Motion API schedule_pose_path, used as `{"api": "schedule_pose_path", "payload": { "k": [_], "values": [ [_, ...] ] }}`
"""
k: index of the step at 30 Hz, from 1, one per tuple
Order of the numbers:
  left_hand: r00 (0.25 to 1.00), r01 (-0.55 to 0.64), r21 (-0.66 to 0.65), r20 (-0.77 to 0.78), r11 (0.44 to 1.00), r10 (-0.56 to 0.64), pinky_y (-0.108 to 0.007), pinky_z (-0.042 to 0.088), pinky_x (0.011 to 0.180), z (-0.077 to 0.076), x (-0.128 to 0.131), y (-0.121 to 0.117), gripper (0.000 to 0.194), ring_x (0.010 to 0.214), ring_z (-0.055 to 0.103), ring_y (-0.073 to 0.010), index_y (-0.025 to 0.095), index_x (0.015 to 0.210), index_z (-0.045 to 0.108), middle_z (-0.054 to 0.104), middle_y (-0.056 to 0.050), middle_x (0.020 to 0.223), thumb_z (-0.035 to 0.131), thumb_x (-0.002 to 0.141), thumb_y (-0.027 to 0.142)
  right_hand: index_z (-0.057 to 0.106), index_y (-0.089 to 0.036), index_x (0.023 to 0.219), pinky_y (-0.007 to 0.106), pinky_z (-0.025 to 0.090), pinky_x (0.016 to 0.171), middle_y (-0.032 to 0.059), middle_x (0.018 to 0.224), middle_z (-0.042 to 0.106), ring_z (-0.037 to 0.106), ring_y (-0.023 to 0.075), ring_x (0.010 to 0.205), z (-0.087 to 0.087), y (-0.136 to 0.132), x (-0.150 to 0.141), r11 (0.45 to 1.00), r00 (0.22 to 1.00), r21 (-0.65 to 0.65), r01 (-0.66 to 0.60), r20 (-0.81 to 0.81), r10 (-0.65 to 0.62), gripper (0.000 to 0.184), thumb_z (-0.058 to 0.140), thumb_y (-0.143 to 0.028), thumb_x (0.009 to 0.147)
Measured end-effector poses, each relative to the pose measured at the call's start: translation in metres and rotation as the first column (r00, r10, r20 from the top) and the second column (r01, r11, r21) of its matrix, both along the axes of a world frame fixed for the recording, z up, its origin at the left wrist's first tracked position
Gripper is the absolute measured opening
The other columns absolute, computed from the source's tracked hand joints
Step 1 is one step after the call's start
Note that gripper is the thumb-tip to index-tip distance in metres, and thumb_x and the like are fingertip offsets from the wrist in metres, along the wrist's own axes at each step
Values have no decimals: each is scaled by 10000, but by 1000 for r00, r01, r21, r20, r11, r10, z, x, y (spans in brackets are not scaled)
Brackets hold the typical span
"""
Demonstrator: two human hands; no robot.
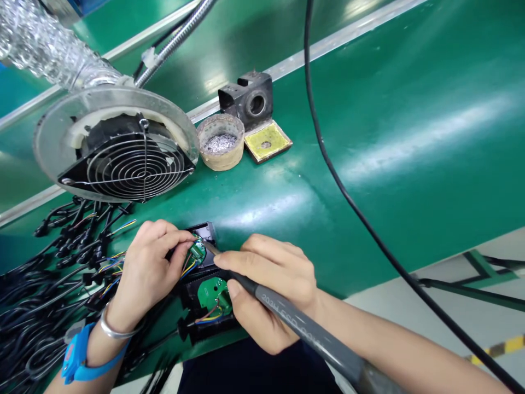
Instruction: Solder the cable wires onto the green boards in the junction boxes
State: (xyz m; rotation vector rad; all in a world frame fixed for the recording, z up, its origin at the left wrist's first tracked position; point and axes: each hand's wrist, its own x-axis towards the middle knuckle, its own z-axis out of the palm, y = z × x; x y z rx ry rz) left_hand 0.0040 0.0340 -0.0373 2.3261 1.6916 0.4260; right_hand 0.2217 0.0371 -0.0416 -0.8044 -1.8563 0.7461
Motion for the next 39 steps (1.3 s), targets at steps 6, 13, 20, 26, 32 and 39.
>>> {"api": "schedule_pose_path", "payload": {
  "k": [6,13,20,26,32,39],
  "values": [
    [1000,-6,-14,-14,1000,6,-366,445,726,-1,-1,0,149,796,496,-201,216,946,696,617,-42,845,550,921,202,665,-193,1055,291,495,459,39,736,652,566,148,546,-2,2,-1,999,999,-41,-16,37,18,338,532,-71,769],
    [999,-7,-6,-36,1000,7,-359,439,724,-1,-2,0,133,783,495,-196,220,941,701,619,-34,828,570,916,217,671,-162,1029,284,507,475,49,731,653,578,143,557,-2,4,-2,999,999,-26,-32,38,33,312,532,-65,767],
    [998,4,2,-55,1000,-4,-356,429,721,-2,-2,0,148,783,494,-193,227,938,705,619,-33,823,558,927,234,669,-155,1022,279,494,461,50,720,645,570,143,548,-5,2,-3,998,998,63,-32,61,28,314,531,-69,752],
    [999,15,14,-46,1000,-14,-357,425,722,-3,-3,0,137,780,492,-192,229,927,705,620,-28,820,568,923,226,666,-147,995,283,484,441,31,659,620,561,146,523,-9,-3,-3,975,988,206,-78,150,47,300,525,-79,739],
    [999,11,23,-47,1000,-10,-354,414,707,-2,-2,0,141,770,483,-193,228,924,707,620,-32,821,566,925,233,656,-176,1025,319,533,512,43,719,651,609,168,592,-4,-11,10,990,986,139,-12,168,-12,292,542,-102,767],
    [998,25,30,-62,999,-23,-355,406,718,-3,-4,-1,145,776,475,-195,227,932,707,617,-36,827,562,926,228,653,-174,1041,318,522,500,47,732,637,605,174,601,-1,-14,13,988,991,126,86,89,-98,302,539,-102,771]
  ]
}}
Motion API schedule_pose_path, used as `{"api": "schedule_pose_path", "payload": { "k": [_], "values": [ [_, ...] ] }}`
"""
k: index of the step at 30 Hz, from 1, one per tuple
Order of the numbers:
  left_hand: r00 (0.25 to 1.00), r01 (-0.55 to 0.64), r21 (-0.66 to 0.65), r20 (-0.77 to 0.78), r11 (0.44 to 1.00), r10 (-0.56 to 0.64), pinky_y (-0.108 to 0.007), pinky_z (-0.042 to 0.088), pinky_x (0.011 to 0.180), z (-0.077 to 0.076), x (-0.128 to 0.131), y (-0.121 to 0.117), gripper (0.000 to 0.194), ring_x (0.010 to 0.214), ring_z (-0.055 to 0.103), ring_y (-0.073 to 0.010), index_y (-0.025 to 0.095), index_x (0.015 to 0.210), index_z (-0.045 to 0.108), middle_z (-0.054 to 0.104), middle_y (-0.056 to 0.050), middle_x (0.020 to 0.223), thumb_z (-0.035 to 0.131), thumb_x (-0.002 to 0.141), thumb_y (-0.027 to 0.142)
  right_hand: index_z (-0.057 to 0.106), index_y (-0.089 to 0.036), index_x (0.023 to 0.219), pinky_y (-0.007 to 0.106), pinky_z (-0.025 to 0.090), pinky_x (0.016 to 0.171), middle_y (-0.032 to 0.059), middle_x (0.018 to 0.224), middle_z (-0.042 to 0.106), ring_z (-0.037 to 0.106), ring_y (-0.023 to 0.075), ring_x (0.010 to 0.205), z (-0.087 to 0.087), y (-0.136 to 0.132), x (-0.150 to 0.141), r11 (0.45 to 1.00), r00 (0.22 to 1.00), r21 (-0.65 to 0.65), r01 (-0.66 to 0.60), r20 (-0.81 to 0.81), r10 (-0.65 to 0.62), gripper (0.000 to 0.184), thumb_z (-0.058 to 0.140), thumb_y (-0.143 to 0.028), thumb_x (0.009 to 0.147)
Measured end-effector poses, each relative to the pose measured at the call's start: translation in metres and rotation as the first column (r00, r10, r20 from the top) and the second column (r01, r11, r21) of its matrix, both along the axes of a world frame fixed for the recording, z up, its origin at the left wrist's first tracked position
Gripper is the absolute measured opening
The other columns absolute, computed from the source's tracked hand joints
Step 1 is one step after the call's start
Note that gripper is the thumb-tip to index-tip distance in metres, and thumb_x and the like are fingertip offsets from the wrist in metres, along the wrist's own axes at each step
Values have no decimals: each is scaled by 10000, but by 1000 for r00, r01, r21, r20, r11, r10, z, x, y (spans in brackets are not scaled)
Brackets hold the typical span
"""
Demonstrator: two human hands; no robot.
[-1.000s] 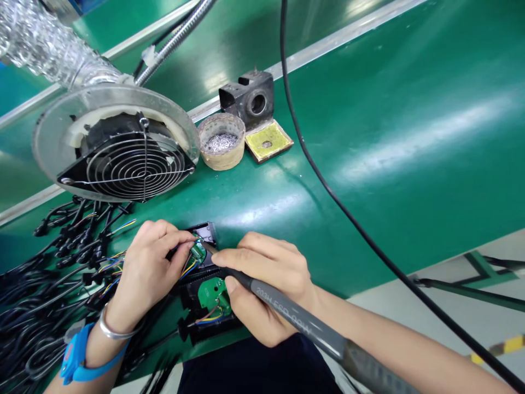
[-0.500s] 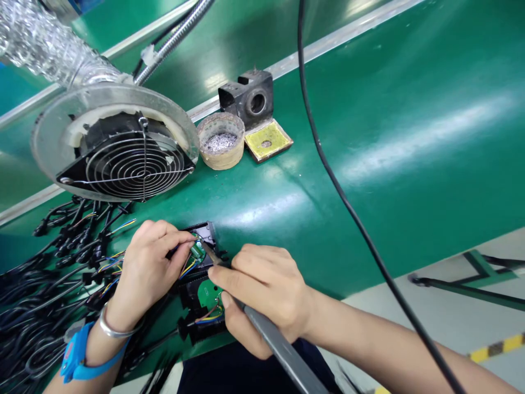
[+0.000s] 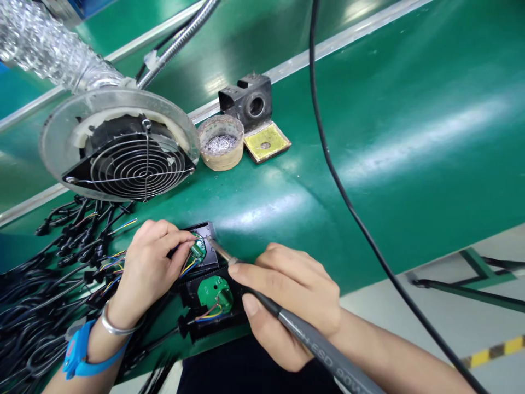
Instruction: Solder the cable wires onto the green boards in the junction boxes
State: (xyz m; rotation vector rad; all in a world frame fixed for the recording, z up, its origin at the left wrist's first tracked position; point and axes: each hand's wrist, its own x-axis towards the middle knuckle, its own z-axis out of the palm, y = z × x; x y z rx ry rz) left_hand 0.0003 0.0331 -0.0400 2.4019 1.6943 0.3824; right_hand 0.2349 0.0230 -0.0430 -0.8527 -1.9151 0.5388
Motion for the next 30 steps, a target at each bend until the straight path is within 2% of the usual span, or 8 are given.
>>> {"api": "schedule_pose_path", "payload": {
  "k": [5,8,12,14,17,22,28,30],
  "values": [
    [1000,7,6,-9,1000,-7,-362,399,717,1,1,0,162,774,473,-198,220,933,705,609,-33,821,544,934,228,638,-164,1190,298,509,499,75,877,660,589,161,649,-11,7,-8,998,993,40,43,-111,-39,410,564,-83,795],
    [1000,9,4,-11,1000,-9,-367,396,715,2,1,0,170,777,470,-202,213,938,705,606,-36,823,535,934,225,573,-171,1293,286,508,504,63,888,685,597,151,632,-18,8,-14,999,994,23,42,-104,-39,463,560,-69,842],
    [1000,11,-7,9,1000,-11,-375,398,718,5,2,-1,178,780,473,-203,197,939,703,604,-42,828,527,924,214,621,-207,1150,266,524,564,23,792,677,596,137,609,-21,8,-21,998,997,-13,69,33,-68,321,574,-60,870],
    [999,12,-28,41,1000,-11,-386,402,726,7,3,-1,173,793,481,-209,195,969,702,604,-46,844,545,898,215,625,-194,1084,267,538,605,36,795,671,608,147,649,-22,9,-25,998,994,-24,55,91,-53,235,597,-95,873],
    [995,18,-85,95,996,-10,-400,402,735,11,3,-1,167,806,485,-215,215,968,705,601,-44,876,583,855,227,610,-175,1071,273,550,635,60,838,680,618,158,697,-23,10,-28,999,989,-29,23,148,-19,201,601,-125,876],
    [996,30,-123,90,992,-19,-400,396,725,14,3,1,144,808,482,-219,217,907,704,593,-44,865,572,851,203,595,-178,1096,283,555,685,64,882,685,619,161,742,-25,11,-28,999,987,-30,22,158,-17,224,599,-122,879],
    [994,66,-110,98,992,-55,-418,402,796,14,-1,0,213,870,528,-217,206,1054,656,654,-44,937,503,917,153,579,-169,1133,277,550,678,53,883,689,611,153,736,-25,13,-26,1000,995,-4,5,102,-5,258,584,-104,883],
    [992,63,-77,114,995,-54,-415,403,819,13,-3,-1,177,887,547,-210,196,1032,643,671,-39,939,512,927,142,584,-168,1141,261,543,660,33,842,676,595,134,697,-23,12,-24,1000,998,4,12,59,-12,272,552,-72,888]
  ]
}}
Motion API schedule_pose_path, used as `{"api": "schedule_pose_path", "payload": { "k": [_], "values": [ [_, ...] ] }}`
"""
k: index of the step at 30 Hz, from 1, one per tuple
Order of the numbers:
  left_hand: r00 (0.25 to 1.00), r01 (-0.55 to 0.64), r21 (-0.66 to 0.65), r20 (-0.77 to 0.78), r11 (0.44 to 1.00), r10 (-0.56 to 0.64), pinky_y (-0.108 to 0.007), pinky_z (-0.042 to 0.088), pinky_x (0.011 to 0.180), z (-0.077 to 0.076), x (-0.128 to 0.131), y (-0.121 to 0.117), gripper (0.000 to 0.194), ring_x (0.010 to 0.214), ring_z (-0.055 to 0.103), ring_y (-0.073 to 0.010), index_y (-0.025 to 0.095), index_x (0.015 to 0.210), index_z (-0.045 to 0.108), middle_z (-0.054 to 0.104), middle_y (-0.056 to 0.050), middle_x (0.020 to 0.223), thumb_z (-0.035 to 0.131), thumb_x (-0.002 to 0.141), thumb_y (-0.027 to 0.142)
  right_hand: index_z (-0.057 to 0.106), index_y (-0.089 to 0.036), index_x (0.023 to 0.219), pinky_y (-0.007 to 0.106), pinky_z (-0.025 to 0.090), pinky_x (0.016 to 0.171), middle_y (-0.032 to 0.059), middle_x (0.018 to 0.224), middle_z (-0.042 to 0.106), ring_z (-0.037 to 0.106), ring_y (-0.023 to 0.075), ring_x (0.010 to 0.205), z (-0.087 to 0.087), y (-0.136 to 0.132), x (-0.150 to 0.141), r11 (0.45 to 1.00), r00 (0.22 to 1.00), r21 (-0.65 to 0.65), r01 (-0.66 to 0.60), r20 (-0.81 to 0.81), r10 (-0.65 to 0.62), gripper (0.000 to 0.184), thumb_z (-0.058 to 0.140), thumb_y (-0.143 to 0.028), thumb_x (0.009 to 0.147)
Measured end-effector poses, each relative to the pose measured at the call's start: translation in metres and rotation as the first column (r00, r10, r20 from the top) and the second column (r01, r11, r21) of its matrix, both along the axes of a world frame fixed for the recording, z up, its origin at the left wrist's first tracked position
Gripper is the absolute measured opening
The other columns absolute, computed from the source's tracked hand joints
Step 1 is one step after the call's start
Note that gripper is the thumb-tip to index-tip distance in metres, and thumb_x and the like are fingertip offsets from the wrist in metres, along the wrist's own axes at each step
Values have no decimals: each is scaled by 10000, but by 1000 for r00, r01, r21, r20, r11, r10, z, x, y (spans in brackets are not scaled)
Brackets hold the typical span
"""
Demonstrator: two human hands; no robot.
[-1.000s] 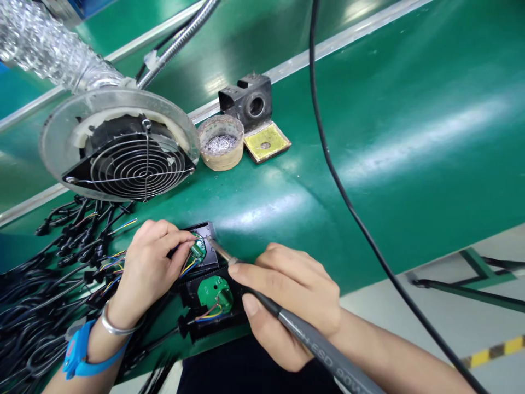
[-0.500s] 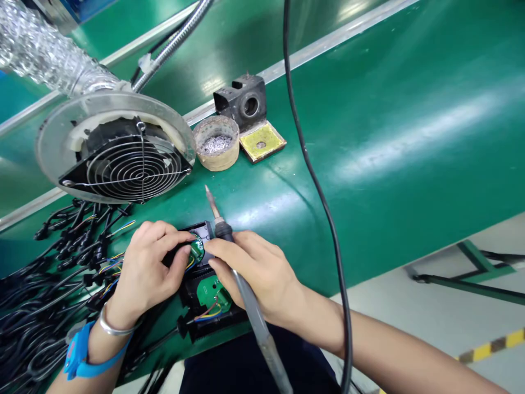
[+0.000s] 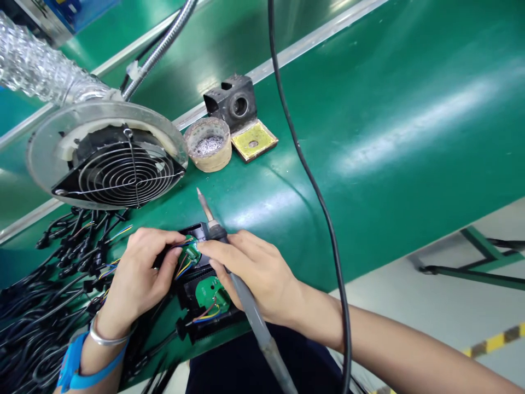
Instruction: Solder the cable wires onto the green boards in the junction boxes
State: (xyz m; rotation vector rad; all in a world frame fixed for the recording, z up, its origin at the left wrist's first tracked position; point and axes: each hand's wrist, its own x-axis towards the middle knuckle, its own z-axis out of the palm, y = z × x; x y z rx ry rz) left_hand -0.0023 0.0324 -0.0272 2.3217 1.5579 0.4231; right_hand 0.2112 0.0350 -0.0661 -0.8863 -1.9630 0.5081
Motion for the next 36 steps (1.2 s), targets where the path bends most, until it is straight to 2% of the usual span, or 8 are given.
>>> {"api": "schedule_pose_path", "payload": {
  "k": [5,8,15,26,36],
  "values": [
    [998,48,123,-57,991,-41,-385,402,781,-3,-2,-1,143,859,536,-199,231,958,689,654,-24,890,579,913,151,565,-188,1253,268,516,595,33,832,632,563,140,690,10,-6,12,999,997,-29,25,-71,-27,390,536,-77,880],
    [988,89,156,-140,984,-67,-393,392,781,-3,-3,0,160,846,531,-198,239,984,699,663,-17,883,584,913,154,606,-195,1222,290,510,563,48,845,614,546,153,686,16,-9,17,999,996,-22,26,-81,-28,383,548,-113,853],
    [985,103,142,-153,985,-81,-383,418,783,-4,-4,0,173,867,521,-199,244,1015,703,670,-15,897,595,909,160,637,-136,1074,288,477,494,67,778,660,545,139,588,14,-11,13,990,981,-109,-86,-184,65,312,537,-80,784],
    [991,116,129,-82,985,-106,-311,474,744,-6,-3,1,173,837,505,-179,203,986,712,644,-38,871,577,911,125,651,-157,1039,286,484,492,44,728,634,560,145,574,14,-7,9,988,982,-118,-103,-170,82,313,524,-74,765],
    [990,124,145,-87,982,-112,-301,476,722,-6,-3,2,168,811,506,-175,197,954,713,640,-37,845,582,900,108,653,-147,1032,283,481,483,49,729,625,559,140,575,14,-7,10,988,984,-114,-108,-154,90,304,523,-77,766]
  ]
}}
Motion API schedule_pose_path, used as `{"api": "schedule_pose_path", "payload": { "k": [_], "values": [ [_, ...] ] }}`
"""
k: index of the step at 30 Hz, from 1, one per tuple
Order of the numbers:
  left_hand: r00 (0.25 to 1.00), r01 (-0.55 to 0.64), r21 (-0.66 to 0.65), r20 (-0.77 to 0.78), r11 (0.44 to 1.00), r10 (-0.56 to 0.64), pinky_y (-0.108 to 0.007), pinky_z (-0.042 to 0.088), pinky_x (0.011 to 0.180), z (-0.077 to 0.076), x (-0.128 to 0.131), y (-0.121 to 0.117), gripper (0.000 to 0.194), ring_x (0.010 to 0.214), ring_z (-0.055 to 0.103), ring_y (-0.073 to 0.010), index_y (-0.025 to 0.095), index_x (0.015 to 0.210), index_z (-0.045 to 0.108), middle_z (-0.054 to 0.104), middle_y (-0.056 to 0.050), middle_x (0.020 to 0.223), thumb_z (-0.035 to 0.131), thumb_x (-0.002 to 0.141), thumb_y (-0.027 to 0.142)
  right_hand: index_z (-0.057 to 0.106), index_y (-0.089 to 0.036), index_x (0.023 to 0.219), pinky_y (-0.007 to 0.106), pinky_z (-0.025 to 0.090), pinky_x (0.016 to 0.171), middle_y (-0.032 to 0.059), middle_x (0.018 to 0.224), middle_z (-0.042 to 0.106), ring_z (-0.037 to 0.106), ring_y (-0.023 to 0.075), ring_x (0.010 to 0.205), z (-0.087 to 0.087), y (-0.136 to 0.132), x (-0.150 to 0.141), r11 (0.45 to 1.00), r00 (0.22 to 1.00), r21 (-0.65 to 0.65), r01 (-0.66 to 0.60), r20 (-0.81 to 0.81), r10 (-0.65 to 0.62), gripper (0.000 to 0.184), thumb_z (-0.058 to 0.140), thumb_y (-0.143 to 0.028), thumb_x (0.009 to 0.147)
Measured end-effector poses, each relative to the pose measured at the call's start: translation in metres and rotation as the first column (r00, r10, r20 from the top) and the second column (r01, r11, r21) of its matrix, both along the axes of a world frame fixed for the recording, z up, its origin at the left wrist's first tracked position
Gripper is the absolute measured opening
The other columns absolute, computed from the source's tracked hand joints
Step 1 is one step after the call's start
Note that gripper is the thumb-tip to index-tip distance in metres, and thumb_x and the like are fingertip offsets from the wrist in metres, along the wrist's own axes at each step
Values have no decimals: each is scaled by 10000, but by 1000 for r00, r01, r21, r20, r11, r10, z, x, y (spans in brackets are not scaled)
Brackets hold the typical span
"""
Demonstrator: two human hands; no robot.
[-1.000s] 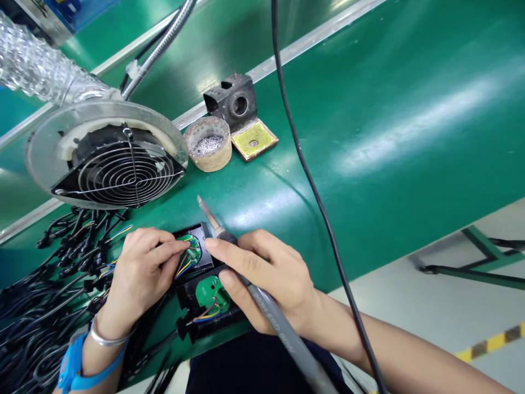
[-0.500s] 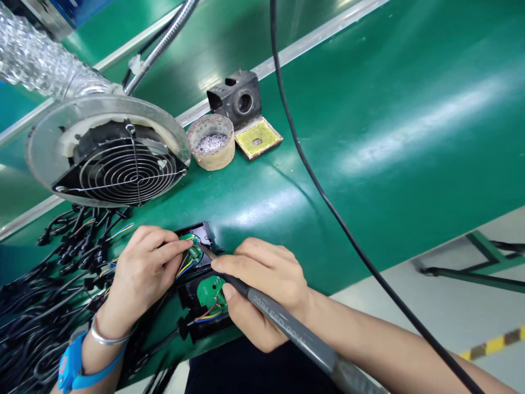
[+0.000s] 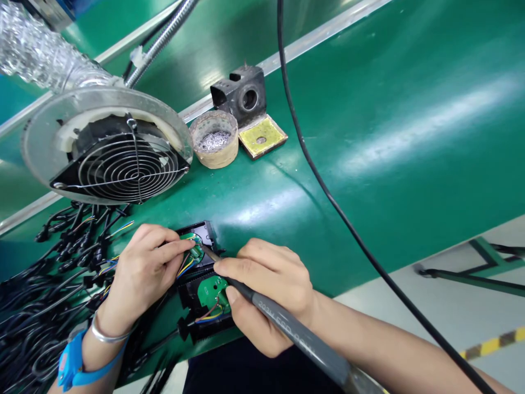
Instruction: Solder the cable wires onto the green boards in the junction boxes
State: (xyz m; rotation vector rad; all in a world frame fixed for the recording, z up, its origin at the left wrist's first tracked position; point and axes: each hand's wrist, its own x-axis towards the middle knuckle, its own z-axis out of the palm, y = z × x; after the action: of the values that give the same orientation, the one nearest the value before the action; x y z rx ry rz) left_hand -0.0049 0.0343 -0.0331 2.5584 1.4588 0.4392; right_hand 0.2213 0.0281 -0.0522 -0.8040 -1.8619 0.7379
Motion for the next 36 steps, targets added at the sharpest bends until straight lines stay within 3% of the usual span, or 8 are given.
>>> {"api": "schedule_pose_path", "payload": {
  "k": [8,14,19,22,28,32,36],
  "values": [
    [1000,-1,-12,2,1000,1,-303,472,720,0,0,1,176,806,502,-173,206,934,719,645,-37,851,574,905,109,655,-141,980,298,477,484,51,702,621,554,147,561,0,-5,0,995,995,93,-18,97,9,275,521,-55,755],
    [1000,0,-17,11,1000,0,-303,475,717,-1,-1,0,190,801,504,-170,219,942,717,643,-35,856,559,915,117,639,-180,1035,329,544,566,47,760,627,602,163,627,4,-9,11,996,991,70,47,122,-55,296,530,-89,776],
    [1000,-6,-8,13,1000,6,-299,478,712,-1,-1,0,187,804,502,-169,213,925,719,639,-37,848,551,922,128,634,-219,1149,323,543,537,45,798,657,611,171,615,-2,-9,8,985,991,113,133,17,-136,399,550,-91,780],
    [1000,-3,12,16,1000,3,-303,482,717,-2,-1,-1,196,812,506,-171,210,937,719,636,-38,846,541,924,130,558,-213,1312,272,529,495,13,760,675,617,146,579,-12,-11,2,985,985,63,162,-65,-158,520,553,-58,816],
    [1000,16,-26,28,1000,-15,-329,481,745,-3,-2,-1,208,844,502,-191,185,967,712,624,-61,881,525,910,112,604,-211,1092,289,568,609,25,839,692,653,160,667,-16,-16,-6,982,970,31,188,148,-191,280,656,-129,829],
    [1000,-5,-70,-5,998,5,-358,476,776,4,-1,-5,242,859,501,-204,190,962,707,615,-67,889,499,882,95,561,-210,1136,294,587,631,29,853,664,663,166,692,-17,-15,-8,990,965,-3,142,224,-137,288,605,-165,855],
    [997,-26,-117,-75,993,17,-371,480,802,14,2,-9,242,853,497,-209,185,940,699,603,-64,876,492,833,119,575,-209,1149,288,596,621,36,861,669,668,163,644,-25,-11,-11,990,968,64,130,210,-140,267,573,-186,884]
  ]
}}
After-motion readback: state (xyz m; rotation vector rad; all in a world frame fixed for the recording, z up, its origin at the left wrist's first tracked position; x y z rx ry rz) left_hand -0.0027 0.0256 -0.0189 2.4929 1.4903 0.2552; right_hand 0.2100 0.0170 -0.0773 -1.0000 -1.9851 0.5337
